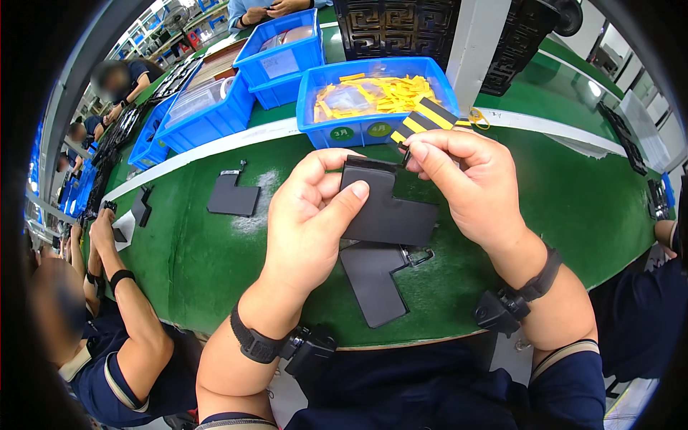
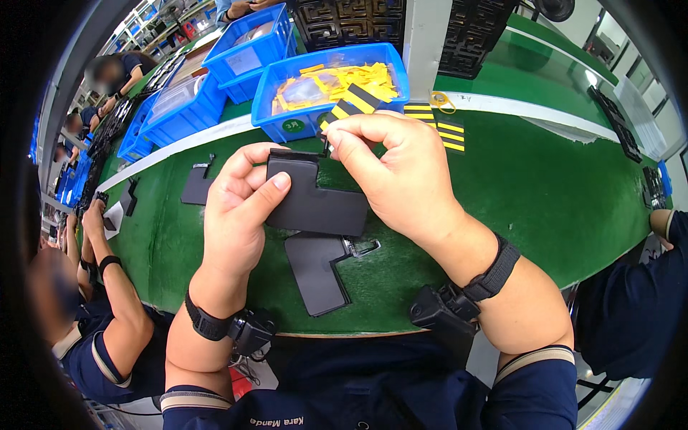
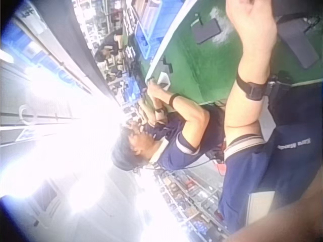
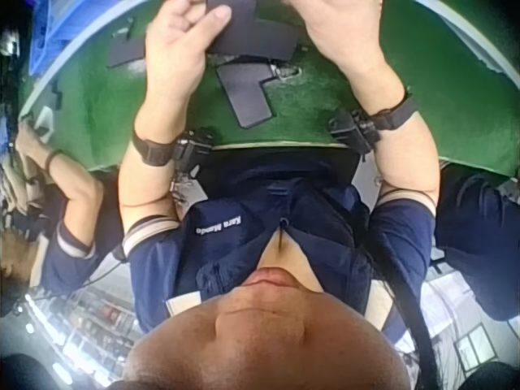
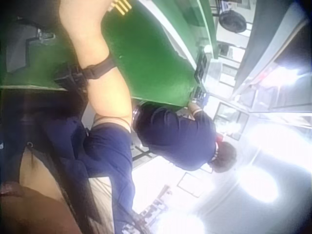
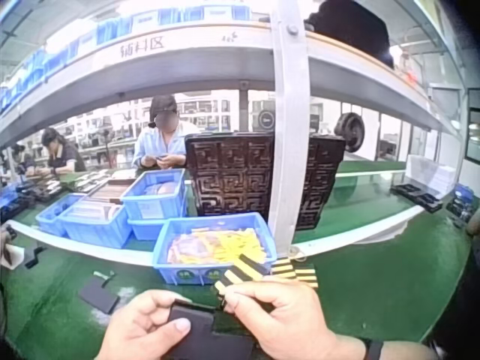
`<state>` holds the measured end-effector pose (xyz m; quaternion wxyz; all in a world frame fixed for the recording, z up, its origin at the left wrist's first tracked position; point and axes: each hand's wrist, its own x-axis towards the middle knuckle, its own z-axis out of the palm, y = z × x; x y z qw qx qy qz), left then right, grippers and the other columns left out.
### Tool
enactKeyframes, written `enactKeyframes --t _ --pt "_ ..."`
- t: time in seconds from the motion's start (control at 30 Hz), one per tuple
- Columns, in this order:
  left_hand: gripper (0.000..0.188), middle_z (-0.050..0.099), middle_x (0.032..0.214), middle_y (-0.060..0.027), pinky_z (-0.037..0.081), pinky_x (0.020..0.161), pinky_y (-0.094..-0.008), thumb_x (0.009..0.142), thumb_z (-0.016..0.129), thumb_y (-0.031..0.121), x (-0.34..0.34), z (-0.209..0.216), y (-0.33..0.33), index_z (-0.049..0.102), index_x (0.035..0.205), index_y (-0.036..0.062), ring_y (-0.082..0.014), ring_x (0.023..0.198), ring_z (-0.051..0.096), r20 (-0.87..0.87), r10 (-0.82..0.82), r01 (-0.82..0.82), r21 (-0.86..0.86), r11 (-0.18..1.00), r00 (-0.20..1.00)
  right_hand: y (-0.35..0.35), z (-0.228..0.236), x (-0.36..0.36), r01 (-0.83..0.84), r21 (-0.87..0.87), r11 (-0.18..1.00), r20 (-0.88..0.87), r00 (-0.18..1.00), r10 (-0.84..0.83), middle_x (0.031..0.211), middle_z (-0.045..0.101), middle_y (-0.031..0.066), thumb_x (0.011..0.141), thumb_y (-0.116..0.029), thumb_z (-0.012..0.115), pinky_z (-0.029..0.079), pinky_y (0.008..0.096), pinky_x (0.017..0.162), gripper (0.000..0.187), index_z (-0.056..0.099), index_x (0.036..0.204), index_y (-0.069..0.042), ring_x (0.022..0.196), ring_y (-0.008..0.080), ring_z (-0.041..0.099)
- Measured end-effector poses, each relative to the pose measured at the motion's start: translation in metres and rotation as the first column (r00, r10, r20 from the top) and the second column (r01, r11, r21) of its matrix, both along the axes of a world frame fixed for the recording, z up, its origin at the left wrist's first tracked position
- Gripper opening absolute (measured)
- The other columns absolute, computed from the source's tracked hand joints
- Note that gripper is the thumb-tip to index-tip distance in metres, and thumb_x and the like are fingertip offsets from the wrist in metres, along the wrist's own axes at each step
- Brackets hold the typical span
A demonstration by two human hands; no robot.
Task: Assembling small black plastic components and applying yellow and black striped labels on a production line.
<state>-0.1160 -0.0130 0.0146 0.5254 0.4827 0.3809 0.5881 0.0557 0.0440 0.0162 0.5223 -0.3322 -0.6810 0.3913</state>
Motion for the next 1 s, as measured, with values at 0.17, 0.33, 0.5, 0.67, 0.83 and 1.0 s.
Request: enactKeyframes --t 0.17,0.33,0.5,0.67,0.83,1.0 --pt "0.026 0.064 0.099 -0.0097 0.047 0.079 -0.0240 0.087 0.054 0.000 0.001 0.001 0.000 0.047 0.112 -0.0012 -0.0126 0.088 0.061 -0.002 -0.001 0.001 -0.011 1.000 1.000 0.000 0.000 0.000 0.013 0.066 0.998 0.066 0.998 -0.017 0.072 0.064 0.0058 0.083 -0.011 0.060 0.046 0.0277 0.064 0.013 0.067 0.087 -0.001 0.070 0.0148 0.059" --pt "0.026 0.061 0.099 -0.0065 0.045 0.079 -0.0224 0.086 0.053 -0.003 -0.011 -0.001 0.007 0.049 0.111 -0.0024 -0.0099 0.089 0.058 -0.131 0.090 -0.074 0.125 0.989 0.987 0.001 -0.003 0.002 0.003 0.239 0.971 0.162 0.986 -0.043 0.079 0.060 0.0033 0.089 -0.009 0.056 0.046 0.0227 0.067 0.017 0.065 0.101 0.000 0.071 0.0090 0.057" --pt "0.023 0.060 0.091 -0.0056 0.044 0.072 -0.0218 0.082 0.051 0.004 -0.106 0.007 0.031 0.056 0.104 -0.0021 -0.0099 0.079 0.056 -0.475 0.439 -0.420 0.151 0.895 0.763 0.000 0.001 0.005 -0.042 -0.034 0.999 0.077 0.996 0.045 0.085 0.060 0.0052 0.089 -0.006 0.052 0.046 0.0228 0.070 0.042 0.046 0.131 -0.004 0.075 0.0099 0.058" --pt "0.031 0.063 0.088 -0.0082 0.047 0.071 -0.0277 0.080 0.061 0.015 -0.134 -0.008 0.036 0.061 0.106 -0.0010 -0.0143 0.077 0.059 -0.698 0.716 -0.400 0.662 0.634 -0.020 -0.005 -0.003 -0.004 -0.136 -0.086 0.987 0.051 0.989 0.141 0.084 0.062 0.0081 0.087 -0.004 0.054 0.047 0.0247 0.073 0.060 0.027 0.142 -0.006 0.078 0.0130 0.060" --pt "0.027 0.061 0.084 -0.0034 0.048 0.065 -0.0225 0.077 0.065 0.003 -0.028 0.012 0.014 0.063 0.103 0.0028 -0.0091 0.077 0.058 -0.550 0.275 -0.080 0.351 0.933 0.789 -0.009 0.000 0.000 -0.208 -0.063 0.976 0.160 0.963 0.215 0.084 0.064 0.0090 0.085 -0.002 0.057 0.047 0.0254 0.077 0.068 0.023 0.143 -0.006 0.078 0.0138 0.063" --pt "0.023 0.059 0.082 0.0012 0.044 0.061 -0.0186 0.081 0.061 0.003 -0.020 0.005 0.011 0.057 0.104 0.0020 -0.0041 0.071 0.054 -0.398 0.029 0.006 0.087 0.996 0.917 -0.003 -0.013 -0.008 -0.106 0.030 0.994 -0.028 0.994 0.107 0.073 0.063 0.0074 0.077 -0.005 0.065 0.045 0.0227 0.061 0.047 0.053 0.123 -0.005 0.066 0.0096 0.057"
